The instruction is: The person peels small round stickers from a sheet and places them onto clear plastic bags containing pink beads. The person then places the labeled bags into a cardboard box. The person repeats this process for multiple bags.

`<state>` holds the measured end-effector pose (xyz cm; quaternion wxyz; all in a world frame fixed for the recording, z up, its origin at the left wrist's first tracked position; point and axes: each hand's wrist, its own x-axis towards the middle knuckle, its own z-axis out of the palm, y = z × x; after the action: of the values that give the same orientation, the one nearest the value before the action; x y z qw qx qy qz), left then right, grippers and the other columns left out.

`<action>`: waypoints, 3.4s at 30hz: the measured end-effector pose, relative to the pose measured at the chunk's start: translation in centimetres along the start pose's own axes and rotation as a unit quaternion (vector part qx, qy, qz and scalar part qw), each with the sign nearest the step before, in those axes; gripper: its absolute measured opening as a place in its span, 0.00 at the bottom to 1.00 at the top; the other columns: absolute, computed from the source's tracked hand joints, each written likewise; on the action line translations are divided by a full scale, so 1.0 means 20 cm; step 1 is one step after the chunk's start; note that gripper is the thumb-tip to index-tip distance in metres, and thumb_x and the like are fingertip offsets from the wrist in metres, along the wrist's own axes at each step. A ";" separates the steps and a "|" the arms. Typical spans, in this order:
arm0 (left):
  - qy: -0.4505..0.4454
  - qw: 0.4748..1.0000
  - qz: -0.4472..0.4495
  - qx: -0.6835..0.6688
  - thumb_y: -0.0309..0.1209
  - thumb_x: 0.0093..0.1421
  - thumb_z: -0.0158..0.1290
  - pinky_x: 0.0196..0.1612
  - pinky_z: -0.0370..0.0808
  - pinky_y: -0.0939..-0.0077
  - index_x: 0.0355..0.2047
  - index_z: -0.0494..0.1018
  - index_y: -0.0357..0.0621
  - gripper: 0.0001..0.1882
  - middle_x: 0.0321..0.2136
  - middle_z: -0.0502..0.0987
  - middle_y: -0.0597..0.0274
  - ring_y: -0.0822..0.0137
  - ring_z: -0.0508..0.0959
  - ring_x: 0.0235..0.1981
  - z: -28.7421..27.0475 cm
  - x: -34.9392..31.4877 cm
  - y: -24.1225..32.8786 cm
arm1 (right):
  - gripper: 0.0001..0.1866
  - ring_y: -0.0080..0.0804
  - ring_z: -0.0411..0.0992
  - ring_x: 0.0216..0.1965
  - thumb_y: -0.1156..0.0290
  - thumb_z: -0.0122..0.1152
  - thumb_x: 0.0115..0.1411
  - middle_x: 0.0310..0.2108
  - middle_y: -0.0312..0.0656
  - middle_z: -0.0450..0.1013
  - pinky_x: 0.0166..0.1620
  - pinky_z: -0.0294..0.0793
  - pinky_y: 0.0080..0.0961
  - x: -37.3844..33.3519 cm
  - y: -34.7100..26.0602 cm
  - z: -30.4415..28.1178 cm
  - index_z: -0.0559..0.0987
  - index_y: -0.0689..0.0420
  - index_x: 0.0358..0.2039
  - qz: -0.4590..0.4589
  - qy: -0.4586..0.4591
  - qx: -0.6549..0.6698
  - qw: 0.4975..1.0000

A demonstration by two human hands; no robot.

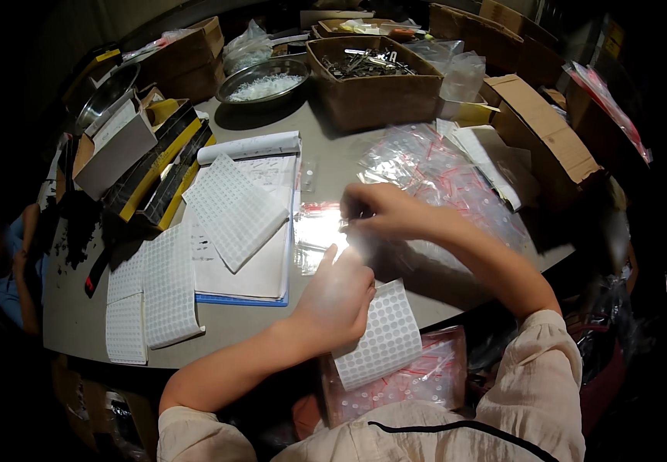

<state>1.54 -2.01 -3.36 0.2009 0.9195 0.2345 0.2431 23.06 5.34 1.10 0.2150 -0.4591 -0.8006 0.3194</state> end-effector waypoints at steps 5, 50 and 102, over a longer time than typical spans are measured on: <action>-0.053 0.998 -0.033 -0.021 0.24 0.58 0.53 0.70 0.54 0.37 0.39 0.72 0.30 0.11 0.51 0.73 0.28 0.34 0.69 0.62 -0.05 0.01 0.02 | 0.13 0.51 0.78 0.38 0.72 0.69 0.58 0.36 0.51 0.78 0.39 0.76 0.38 0.00 -0.07 0.15 0.75 0.61 0.39 -0.060 0.093 -0.275 0.955; 0.013 0.995 0.019 0.101 0.28 0.59 0.52 0.71 0.47 0.34 0.35 0.76 0.33 0.09 0.58 0.69 0.35 0.37 0.62 0.66 -0.02 -0.01 -0.03 | 0.22 0.44 0.68 0.44 0.53 0.75 0.56 0.36 0.43 0.72 0.53 0.66 0.41 -0.22 0.13 -0.08 0.79 0.59 0.34 -0.026 0.056 -0.237 0.969; 0.012 0.887 -0.209 -0.412 0.32 0.61 0.62 0.48 0.76 0.73 0.44 0.78 0.33 0.15 0.37 0.84 0.53 0.69 0.82 0.41 -0.15 0.03 0.03 | 0.10 0.40 0.75 0.36 0.80 0.68 0.58 0.36 0.44 0.76 0.39 0.74 0.33 -0.51 -0.21 0.18 0.79 0.61 0.40 -0.150 0.187 -0.104 0.965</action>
<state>0.60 -1.41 -0.36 0.6052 0.6806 0.3025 0.2813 23.23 -6.37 1.10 0.3573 -0.4053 -0.8346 0.1069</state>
